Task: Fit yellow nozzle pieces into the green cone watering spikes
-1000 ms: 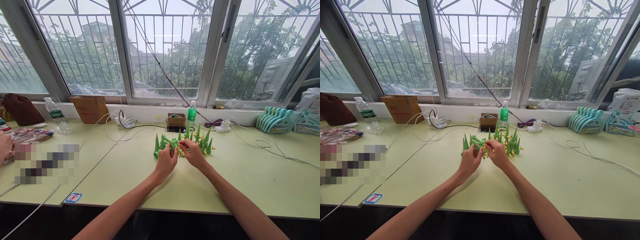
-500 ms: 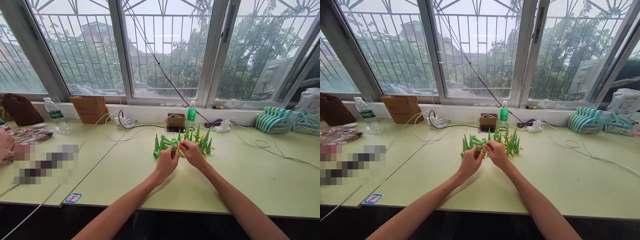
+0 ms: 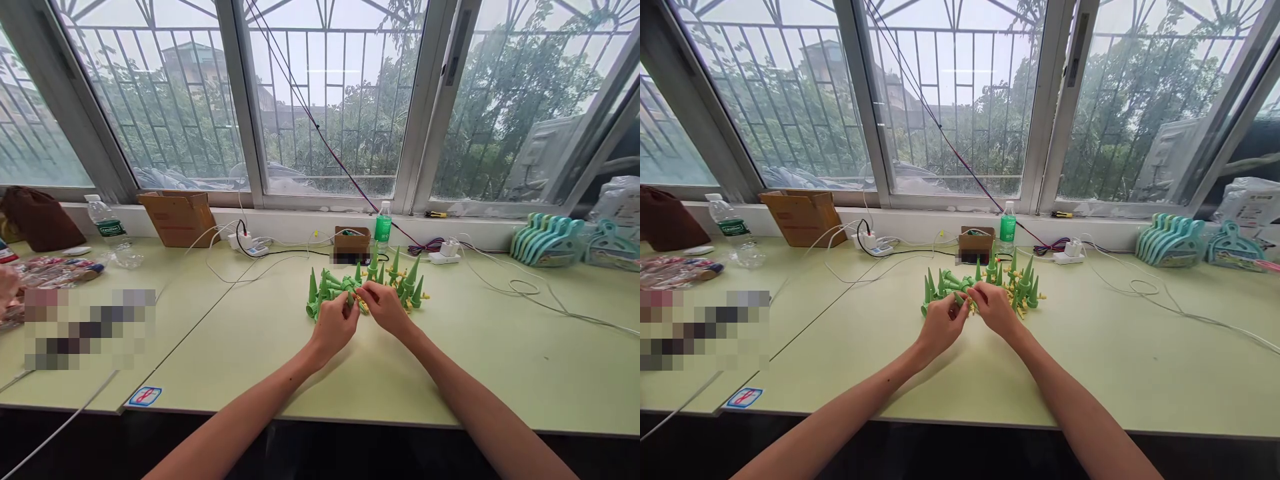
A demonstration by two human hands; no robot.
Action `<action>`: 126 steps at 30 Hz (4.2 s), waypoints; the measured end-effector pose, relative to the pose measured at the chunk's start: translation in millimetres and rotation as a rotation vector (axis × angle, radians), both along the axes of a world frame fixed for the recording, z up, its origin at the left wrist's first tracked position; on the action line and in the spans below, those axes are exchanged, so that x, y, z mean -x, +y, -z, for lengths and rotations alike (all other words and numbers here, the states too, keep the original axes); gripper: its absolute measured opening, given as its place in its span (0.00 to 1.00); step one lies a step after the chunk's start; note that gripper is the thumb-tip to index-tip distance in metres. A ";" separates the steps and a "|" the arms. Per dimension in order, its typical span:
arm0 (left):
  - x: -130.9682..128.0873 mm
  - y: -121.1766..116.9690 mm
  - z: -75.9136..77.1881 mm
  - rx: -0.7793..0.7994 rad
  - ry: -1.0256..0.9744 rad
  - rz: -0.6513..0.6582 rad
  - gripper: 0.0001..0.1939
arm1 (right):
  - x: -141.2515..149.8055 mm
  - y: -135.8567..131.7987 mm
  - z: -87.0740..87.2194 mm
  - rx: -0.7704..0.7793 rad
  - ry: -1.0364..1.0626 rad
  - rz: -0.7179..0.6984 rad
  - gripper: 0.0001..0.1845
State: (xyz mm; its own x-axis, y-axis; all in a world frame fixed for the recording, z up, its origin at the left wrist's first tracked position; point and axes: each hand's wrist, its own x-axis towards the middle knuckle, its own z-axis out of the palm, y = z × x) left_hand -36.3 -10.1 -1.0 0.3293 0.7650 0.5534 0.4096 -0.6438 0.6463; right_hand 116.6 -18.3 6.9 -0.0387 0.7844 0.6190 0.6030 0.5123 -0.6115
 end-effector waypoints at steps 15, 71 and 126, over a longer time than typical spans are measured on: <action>0.1 1.0 -3.1 0.014 -0.062 -0.062 0.11 | 2.9 -3.9 -1.7 0.034 0.061 -0.039 0.16; -0.1 -0.3 1.9 -0.022 0.014 0.053 0.12 | -1.2 6.6 7.3 0.063 -0.019 0.084 0.29; 0.7 0.6 -0.3 -0.020 -0.046 -0.028 0.13 | 5.2 -3.0 -0.4 0.092 0.024 -0.035 0.18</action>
State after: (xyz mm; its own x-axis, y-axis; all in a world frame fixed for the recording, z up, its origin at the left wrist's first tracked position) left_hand -37.0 -9.5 -0.7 0.2817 0.7626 0.5823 0.3984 -0.6451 0.6520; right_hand 111.3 -21.3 7.4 -0.0529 0.8363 0.5458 0.5706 0.4738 -0.6708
